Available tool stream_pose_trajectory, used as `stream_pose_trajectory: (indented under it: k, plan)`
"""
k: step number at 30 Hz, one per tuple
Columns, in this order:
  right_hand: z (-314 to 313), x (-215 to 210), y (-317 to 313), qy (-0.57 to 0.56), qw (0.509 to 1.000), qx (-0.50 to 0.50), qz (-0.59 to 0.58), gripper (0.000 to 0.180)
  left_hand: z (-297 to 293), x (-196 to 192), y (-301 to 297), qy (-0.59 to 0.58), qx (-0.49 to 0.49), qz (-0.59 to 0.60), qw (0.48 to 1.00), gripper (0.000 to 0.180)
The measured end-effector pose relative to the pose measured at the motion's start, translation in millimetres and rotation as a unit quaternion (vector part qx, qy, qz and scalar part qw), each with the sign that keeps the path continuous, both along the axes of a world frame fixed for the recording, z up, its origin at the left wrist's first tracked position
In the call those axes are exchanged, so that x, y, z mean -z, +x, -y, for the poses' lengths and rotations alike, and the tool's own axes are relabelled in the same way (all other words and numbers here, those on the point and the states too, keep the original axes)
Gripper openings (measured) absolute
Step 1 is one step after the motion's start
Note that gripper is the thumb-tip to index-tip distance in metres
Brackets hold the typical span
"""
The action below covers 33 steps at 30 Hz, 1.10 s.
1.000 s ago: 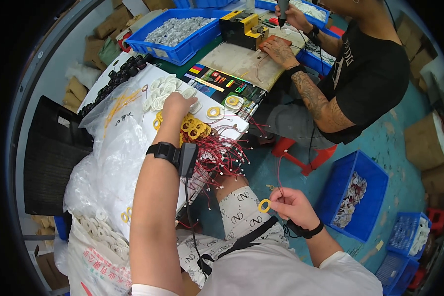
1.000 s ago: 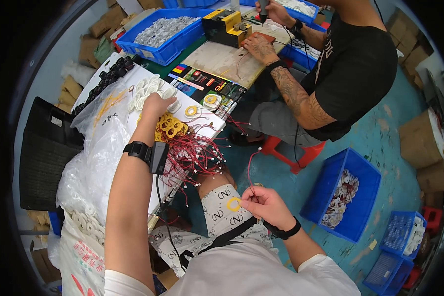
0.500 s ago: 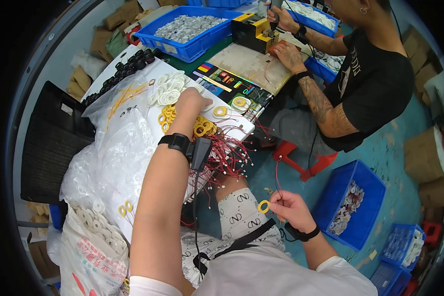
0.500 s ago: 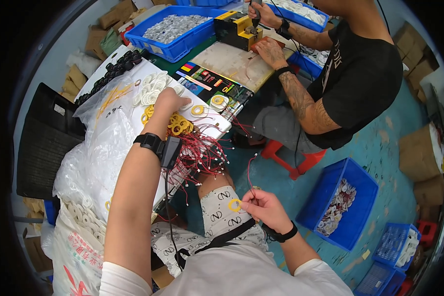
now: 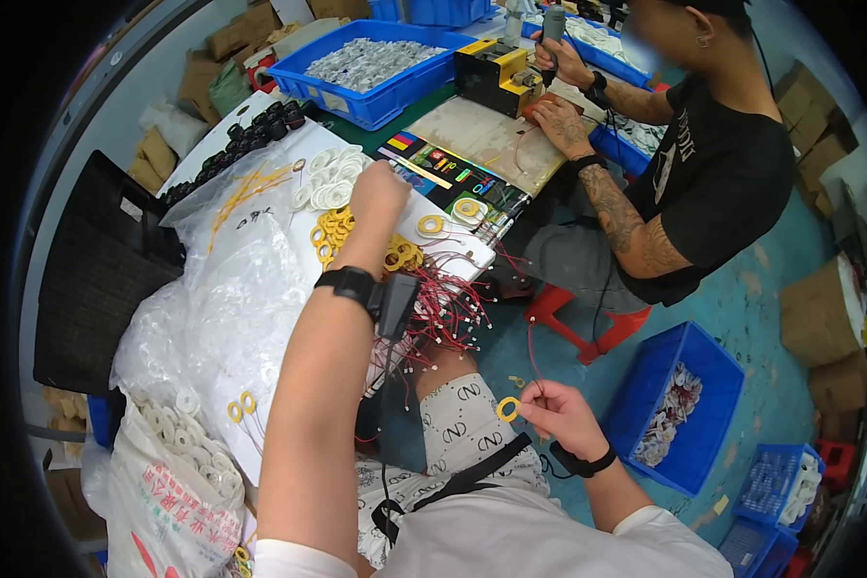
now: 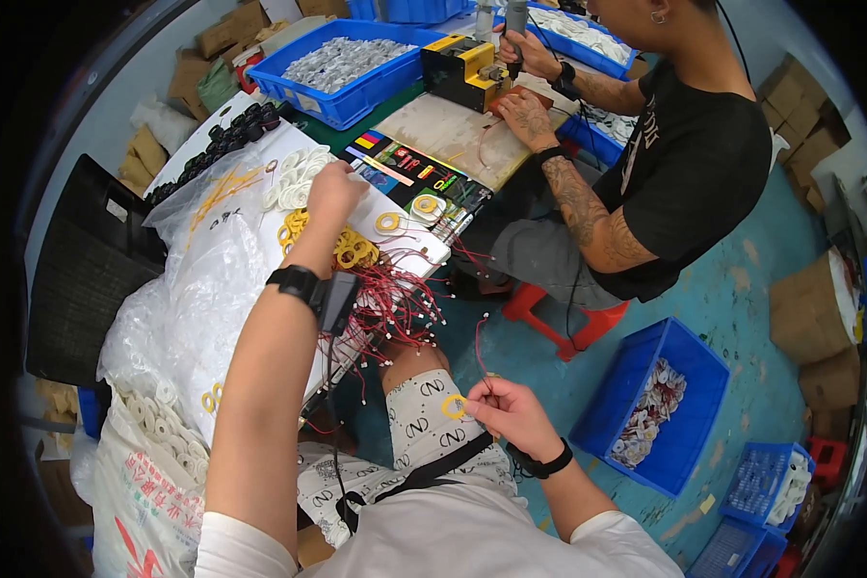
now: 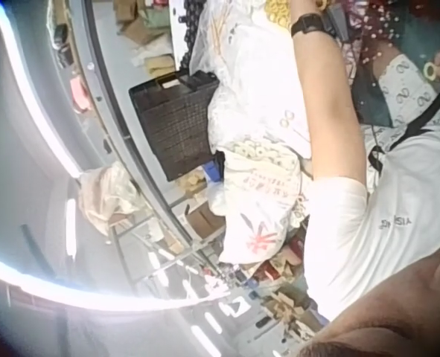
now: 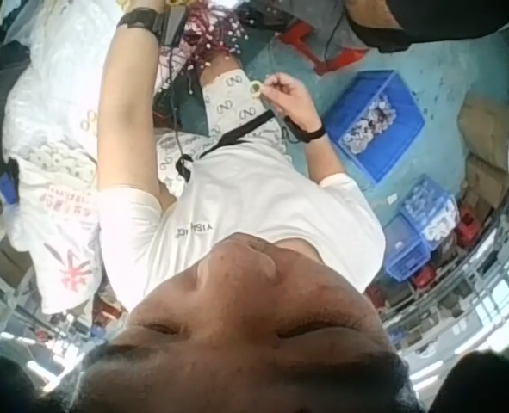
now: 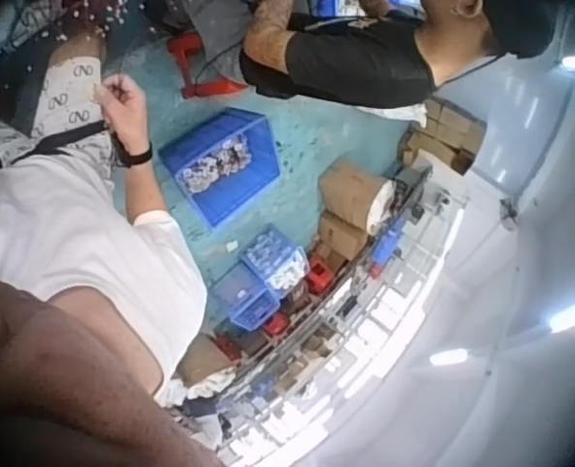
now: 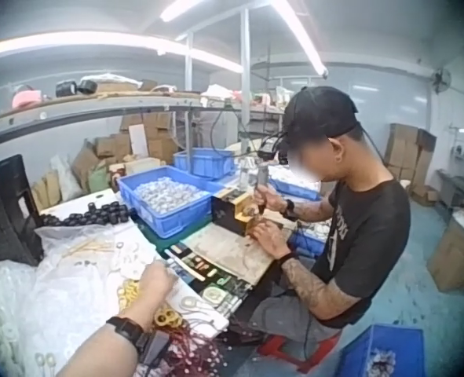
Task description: Assembling small electronic components by inserting metal parts into plastic rings at a factory workbench.
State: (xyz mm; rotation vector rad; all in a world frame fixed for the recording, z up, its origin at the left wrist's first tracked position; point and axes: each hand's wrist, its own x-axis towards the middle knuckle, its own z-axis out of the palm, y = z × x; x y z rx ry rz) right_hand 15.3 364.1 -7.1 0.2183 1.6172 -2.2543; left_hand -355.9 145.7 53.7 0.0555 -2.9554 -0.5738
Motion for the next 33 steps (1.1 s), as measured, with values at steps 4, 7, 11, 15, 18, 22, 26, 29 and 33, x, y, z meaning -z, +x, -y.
stream_pose_trajectory:
  k: [4,7,11,15,18,22,26,29,33]
  plan:
    - [4.5,-10.2,1.1,-0.005,0.998,0.058,-0.008,0.006,11.5,-47.6,64.8,0.343,0.125,-0.027,0.931,0.037]
    - [17.1,-23.2,-5.9,-0.074,0.985,0.126,-0.093,0.005,25.7,-84.3,181.4,0.559,0.132,0.048,0.817,0.041]
    - [46.4,-43.4,-17.9,-0.089,0.979,0.126,-0.136,0.006,57.4,-64.4,294.5,0.691,0.037,0.191,0.696,0.049]
    - [81.7,-45.3,-19.7,-0.042,0.993,0.072,-0.088,0.006,85.0,-18.2,346.5,0.765,-0.045,0.233,0.598,0.049]
    - [104.7,-40.2,-17.0,-0.021,0.997,0.034,-0.059,0.007,103.7,-1.2,361.0,0.786,-0.067,0.236,0.568,0.046]
    - [129.3,-42.6,-11.8,0.016,1.000,0.005,-0.018,0.008,120.6,5.3,380.0,0.796,-0.073,0.207,0.564,0.046]
    - [153.1,-56.6,-8.7,0.065,0.997,-0.037,-0.032,0.007,130.7,10.7,394.1,0.816,-0.084,0.177,0.543,0.064]
    - [171.8,-67.8,-10.1,0.086,0.991,-0.098,-0.028,0.006,134.3,8.1,400.6,0.818,-0.068,0.160,0.548,0.077]
    - [189.6,-68.8,-11.2,0.114,0.988,-0.107,-0.016,0.006,140.9,6.1,402.8,0.827,-0.060,0.135,0.543,0.083]
